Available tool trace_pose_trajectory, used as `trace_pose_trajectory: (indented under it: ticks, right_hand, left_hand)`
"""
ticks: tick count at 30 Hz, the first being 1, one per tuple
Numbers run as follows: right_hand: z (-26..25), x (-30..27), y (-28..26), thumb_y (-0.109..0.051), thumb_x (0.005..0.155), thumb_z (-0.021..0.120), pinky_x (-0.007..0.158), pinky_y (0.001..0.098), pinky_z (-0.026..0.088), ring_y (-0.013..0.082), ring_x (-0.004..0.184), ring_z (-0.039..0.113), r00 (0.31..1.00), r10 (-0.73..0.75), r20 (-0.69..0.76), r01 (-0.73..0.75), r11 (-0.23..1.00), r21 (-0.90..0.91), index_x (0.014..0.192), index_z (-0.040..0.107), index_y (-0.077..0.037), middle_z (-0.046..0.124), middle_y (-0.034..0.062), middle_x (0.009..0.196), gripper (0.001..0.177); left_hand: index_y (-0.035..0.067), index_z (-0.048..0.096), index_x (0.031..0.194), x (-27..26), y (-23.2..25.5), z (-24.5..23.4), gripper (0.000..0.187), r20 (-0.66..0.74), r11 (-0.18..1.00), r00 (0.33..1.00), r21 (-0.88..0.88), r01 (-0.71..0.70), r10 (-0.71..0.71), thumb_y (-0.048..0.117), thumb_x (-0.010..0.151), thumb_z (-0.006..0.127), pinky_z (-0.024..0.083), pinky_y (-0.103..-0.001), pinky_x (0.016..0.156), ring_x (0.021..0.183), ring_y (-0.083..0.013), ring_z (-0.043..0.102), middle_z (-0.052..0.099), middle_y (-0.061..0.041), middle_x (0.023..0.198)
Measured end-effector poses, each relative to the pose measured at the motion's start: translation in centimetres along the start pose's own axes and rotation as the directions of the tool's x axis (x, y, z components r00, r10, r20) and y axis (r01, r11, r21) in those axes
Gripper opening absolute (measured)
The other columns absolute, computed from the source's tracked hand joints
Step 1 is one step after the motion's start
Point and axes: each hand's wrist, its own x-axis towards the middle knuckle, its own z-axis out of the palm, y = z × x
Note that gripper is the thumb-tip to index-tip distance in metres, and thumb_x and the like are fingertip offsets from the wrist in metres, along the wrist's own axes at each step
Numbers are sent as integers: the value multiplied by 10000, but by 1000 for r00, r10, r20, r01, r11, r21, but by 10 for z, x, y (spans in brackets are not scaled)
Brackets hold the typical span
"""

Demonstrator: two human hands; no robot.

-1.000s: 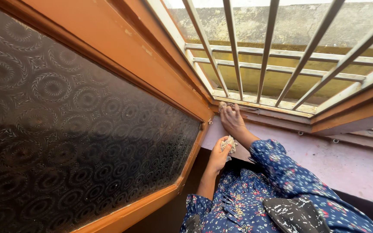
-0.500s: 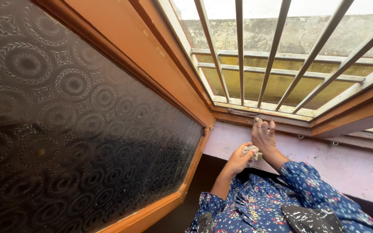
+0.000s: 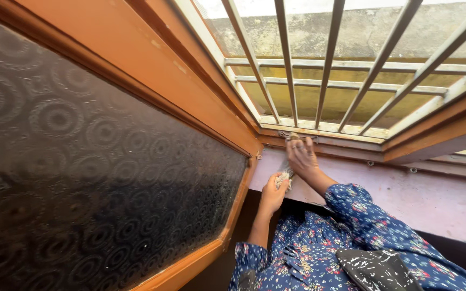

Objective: The person cleans the metal bars and the wooden frame of a window using a cloth. They wipe the vertical bars and the horizontal frame sections thoroughly.

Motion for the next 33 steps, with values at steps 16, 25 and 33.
trace_pose_trajectory:
  ticks: [16, 25, 33]
  right_hand:
    - [-24, -115, 96, -253, 887, 576, 1038, 512, 325, 234, 1051, 518, 857, 360, 369, -360, 930, -70, 1192, 715, -77, 603, 82, 1104, 379]
    - [-105, -97, 116, -289, 797, 785, 1056, 492, 404, 342, 1274, 520, 824, 414, 388, -549, 752, 365, 998, 712, -83, 556, 140, 1379, 297]
    - [-100, -102, 118, -154, 773, 787, 831, 371, 564, 297, 990, 727, 860, 295, 417, -479, 184, 858, 1258, 592, -13, 726, 180, 1080, 542]
  left_hand:
    - [30, 636, 1300, 26, 17, 67, 406, 192, 917, 910, 85, -389, 368, 231, 958, 548, 513, -378, 965, 1105, -328, 690, 700, -219, 1185]
    - [18, 666, 1034, 24, 32, 76, 287, 18, 832, 833, 47, -553, 553, 268, 919, 747, 544, -376, 810, 923, -278, 664, 679, -182, 1043]
    - [88, 591, 1235, 26, 52, 96, 252, 258, 827, 816, -395, -400, 517, 253, 1044, 588, 513, -277, 735, 851, -114, 584, 622, -39, 1088]
